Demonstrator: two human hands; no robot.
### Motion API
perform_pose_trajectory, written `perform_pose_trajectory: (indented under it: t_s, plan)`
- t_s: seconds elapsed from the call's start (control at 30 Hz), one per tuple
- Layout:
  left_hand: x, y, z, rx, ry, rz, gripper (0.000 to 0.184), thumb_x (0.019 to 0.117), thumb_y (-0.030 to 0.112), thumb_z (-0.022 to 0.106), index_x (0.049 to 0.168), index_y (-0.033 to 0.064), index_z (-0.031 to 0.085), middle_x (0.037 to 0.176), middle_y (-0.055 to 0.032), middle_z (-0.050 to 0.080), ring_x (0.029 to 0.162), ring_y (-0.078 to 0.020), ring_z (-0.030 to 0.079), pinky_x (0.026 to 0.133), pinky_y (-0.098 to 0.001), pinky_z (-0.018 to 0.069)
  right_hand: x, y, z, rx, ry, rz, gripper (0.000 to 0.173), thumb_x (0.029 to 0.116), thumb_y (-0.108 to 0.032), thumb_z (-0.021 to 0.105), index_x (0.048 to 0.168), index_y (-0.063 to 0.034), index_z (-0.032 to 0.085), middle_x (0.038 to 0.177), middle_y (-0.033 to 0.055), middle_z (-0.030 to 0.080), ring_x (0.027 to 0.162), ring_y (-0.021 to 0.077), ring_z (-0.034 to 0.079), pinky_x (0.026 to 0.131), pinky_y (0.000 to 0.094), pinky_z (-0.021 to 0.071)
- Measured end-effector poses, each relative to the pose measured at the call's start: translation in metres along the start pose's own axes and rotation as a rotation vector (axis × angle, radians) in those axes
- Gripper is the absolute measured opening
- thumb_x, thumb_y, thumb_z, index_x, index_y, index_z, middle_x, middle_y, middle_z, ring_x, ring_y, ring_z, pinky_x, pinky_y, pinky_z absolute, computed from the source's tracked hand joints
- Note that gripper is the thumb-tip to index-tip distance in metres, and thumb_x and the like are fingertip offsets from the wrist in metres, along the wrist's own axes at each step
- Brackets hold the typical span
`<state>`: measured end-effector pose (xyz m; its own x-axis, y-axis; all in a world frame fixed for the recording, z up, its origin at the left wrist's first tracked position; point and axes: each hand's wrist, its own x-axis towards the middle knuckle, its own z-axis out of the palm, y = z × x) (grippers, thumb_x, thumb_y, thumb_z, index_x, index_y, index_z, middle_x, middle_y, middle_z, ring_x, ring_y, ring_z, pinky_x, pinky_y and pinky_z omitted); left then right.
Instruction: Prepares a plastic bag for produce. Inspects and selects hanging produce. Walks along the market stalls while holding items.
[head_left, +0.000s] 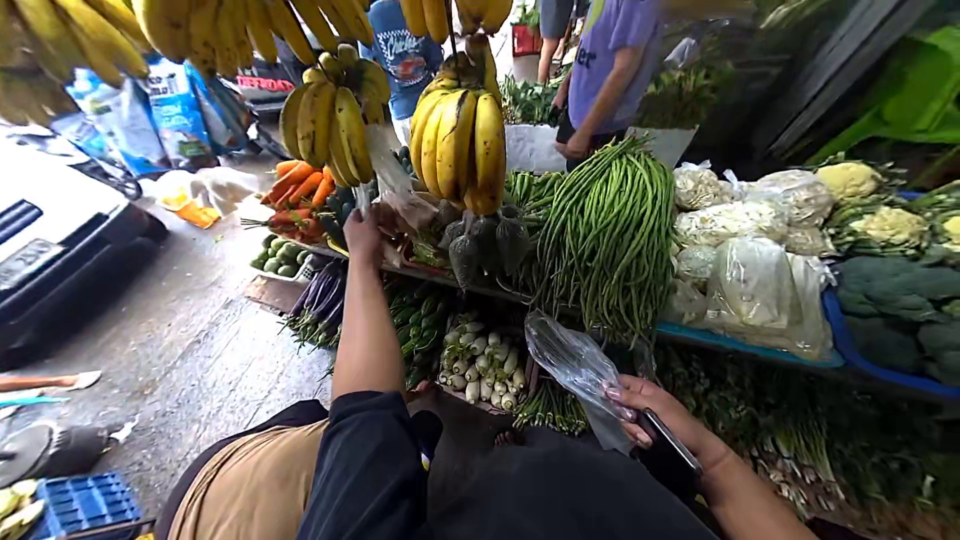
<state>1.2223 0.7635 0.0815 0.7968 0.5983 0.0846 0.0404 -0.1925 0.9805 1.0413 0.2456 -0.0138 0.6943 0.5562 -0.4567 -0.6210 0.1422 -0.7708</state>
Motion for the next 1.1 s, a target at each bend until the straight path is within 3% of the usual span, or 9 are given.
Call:
perform_pose_trajectory:
  t_s: [0.1, 0.17, 0.27, 0.4, 0.5, 0.63, 0.73, 0.87, 1.1]
  plan:
    - [0.018, -0.001, -0.015, -0.062, 0.094, -0.066, 0.042, 0.1048, 0.042, 0.055, 0.123, 0.005, 0.064, 0.095, -0.007, 0.067, 0.079, -0.0149, 0.063, 0.075, -0.0376, 0.0546, -0.004, 0.002, -0.002, -0.002, 0.021, -0.004, 0.015, 0.0993, -0.023, 0.056, 0.098, -0.0111, 0.064, 0.06, -0.0017, 0.052, 0.041, 0.0061, 0.048, 0.039, 0.0216, 0.046]
    - [0.033, -0.001, -0.023, -0.026, 0.145, -0.054, 0.042, 0.1022, 0.039, 0.059, 0.121, 0.0024, 0.063, 0.099, -0.011, 0.067, 0.083, -0.0185, 0.063, 0.078, -0.0413, 0.0538, -0.006, 0.002, -0.002, -0.006, 0.037, -0.005, 0.015, 0.0992, -0.022, 0.055, 0.098, -0.0108, 0.064, 0.059, -0.0014, 0.052, 0.04, 0.0061, 0.049, 0.039, 0.0217, 0.0467]
    - [0.064, -0.011, -0.031, 0.099, 0.095, -0.038, 0.047, 0.0971, 0.035, 0.069, 0.123, -0.0031, 0.063, 0.11, -0.0191, 0.068, 0.095, -0.026, 0.066, 0.088, -0.0478, 0.0545, -0.006, 0.005, 0.001, -0.007, 0.064, 0.006, 0.015, 0.0987, -0.022, 0.055, 0.099, -0.0106, 0.064, 0.06, -0.0016, 0.053, 0.041, 0.0058, 0.049, 0.038, 0.0213, 0.0462]
    - [0.085, -0.012, -0.043, 0.206, 0.015, -0.203, 0.049, 0.0947, 0.037, 0.07, 0.123, -0.0023, 0.063, 0.113, -0.0172, 0.069, 0.097, -0.0262, 0.067, 0.088, -0.0489, 0.0535, -0.002, 0.005, 0.007, -0.007, 0.093, -0.015, 0.015, 0.0986, -0.022, 0.054, 0.098, -0.0111, 0.065, 0.06, -0.0021, 0.053, 0.04, 0.0056, 0.048, 0.038, 0.0211, 0.0454]
    - [0.102, -0.025, -0.065, 0.28, 0.179, -0.118, 0.046, 0.0932, 0.029, 0.07, 0.123, -0.0052, 0.064, 0.115, -0.0234, 0.069, 0.105, -0.0353, 0.067, 0.094, -0.0562, 0.0516, -0.003, 0.007, 0.008, 0.005, 0.108, -0.036, 0.015, 0.0986, -0.023, 0.054, 0.096, -0.0123, 0.066, 0.058, -0.0031, 0.052, 0.04, 0.0049, 0.048, 0.038, 0.0207, 0.0452]
    - [0.111, -0.022, -0.083, 0.352, 0.256, 0.085, 0.05, 0.0979, 0.027, 0.063, 0.141, 0.0026, 0.055, 0.139, -0.0203, 0.06, 0.13, -0.0307, 0.057, 0.11, -0.0525, 0.0447, -0.001, 0.013, 0.004, 0.007, 0.164, -0.015, 0.015, 0.0992, -0.021, 0.053, 0.096, -0.0114, 0.063, 0.059, -0.0027, 0.052, 0.039, 0.0054, 0.047, 0.037, 0.0215, 0.0454]
    - [0.105, -0.003, -0.089, 0.462, 0.033, 0.098, 0.047, 0.1012, 0.021, 0.061, 0.142, 0.0002, 0.051, 0.136, -0.0234, 0.06, 0.125, -0.0342, 0.059, 0.106, -0.0554, 0.0464, 0.005, 0.012, 0.001, -0.001, 0.171, -0.014, 0.016, 0.0995, -0.022, 0.052, 0.097, -0.0112, 0.064, 0.059, -0.0027, 0.052, 0.04, 0.0055, 0.048, 0.037, 0.0217, 0.0458]
    - [0.078, 0.007, -0.094, 0.514, -0.241, -0.134, 0.038, 0.0992, 0.021, 0.062, 0.13, -0.0024, 0.058, 0.111, -0.0223, 0.066, 0.094, -0.0294, 0.065, 0.085, -0.0534, 0.0546, 0.015, 0.001, 0.007, -0.022, 0.179, -0.016, 0.017, 0.0998, -0.022, 0.051, 0.096, -0.0113, 0.064, 0.059, -0.0025, 0.053, 0.04, 0.0056, 0.048, 0.038, 0.0214, 0.0455]
    - [0.022, 0.036, -0.066, 0.69, -0.514, -0.097, 0.022, 0.0987, 0.01, 0.062, 0.115, -0.0051, 0.064, 0.1, -0.0192, 0.066, 0.086, -0.0264, 0.063, 0.082, -0.05, 0.0526, 0.032, -0.008, 0.02, -0.023, 0.168, 0.014, 0.015, 0.0971, -0.026, 0.057, 0.097, -0.0119, 0.063, 0.059, -0.0036, 0.051, 0.04, 0.0048, 0.047, 0.038, 0.0209, 0.0449]
